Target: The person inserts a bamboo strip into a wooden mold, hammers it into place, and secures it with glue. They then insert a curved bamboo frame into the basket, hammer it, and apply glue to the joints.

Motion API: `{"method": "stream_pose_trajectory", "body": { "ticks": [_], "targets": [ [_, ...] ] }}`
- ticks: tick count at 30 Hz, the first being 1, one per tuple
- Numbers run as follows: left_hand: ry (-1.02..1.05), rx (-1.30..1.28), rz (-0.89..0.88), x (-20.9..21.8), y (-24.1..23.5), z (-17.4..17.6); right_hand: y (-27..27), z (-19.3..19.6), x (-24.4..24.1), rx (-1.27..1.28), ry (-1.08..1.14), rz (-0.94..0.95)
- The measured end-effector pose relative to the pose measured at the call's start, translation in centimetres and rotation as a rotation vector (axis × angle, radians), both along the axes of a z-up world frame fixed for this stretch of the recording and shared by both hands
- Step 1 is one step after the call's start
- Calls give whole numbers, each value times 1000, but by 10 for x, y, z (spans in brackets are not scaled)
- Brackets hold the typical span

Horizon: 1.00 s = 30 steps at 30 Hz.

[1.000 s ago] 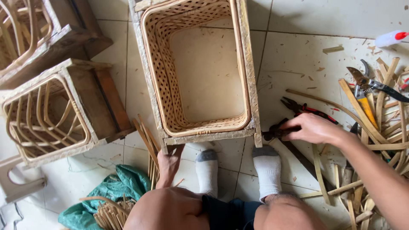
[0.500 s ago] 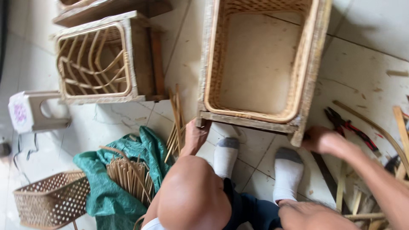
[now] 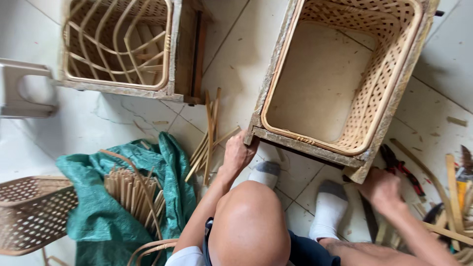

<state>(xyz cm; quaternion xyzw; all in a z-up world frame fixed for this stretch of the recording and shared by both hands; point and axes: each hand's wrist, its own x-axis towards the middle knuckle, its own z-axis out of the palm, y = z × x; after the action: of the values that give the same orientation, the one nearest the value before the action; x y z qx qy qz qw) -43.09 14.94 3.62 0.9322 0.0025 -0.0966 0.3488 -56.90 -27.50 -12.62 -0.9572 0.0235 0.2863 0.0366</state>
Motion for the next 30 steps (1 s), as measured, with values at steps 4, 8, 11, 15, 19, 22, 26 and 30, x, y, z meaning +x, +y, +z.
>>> {"method": "stream_pose_trajectory", "body": {
  "ticks": [4,8,11,15,19,22,26,30],
  "targets": [
    [-11,-42,17,1,3,2,25,24,-27,-12,-230,-24],
    [46,-40,39,2,2,3,1,31,-25,98,-272,279],
    [28,-35,55,0,2,1,-18,22,-12,59,24,361],
    [-7,-62,66,-3,2,-6,-23,35,1,-57,130,175],
    [-105,-168,58,-8,4,-11,-20,49,39,528,599,-315],
    [-12,-101,48,-5,2,-11,-9,44,49,621,710,-344],
    [128,34,6,2,4,-3,23,41,9,180,67,111],
    [150,74,-19,3,4,1,44,53,-31,59,-578,224]
  ]
}}
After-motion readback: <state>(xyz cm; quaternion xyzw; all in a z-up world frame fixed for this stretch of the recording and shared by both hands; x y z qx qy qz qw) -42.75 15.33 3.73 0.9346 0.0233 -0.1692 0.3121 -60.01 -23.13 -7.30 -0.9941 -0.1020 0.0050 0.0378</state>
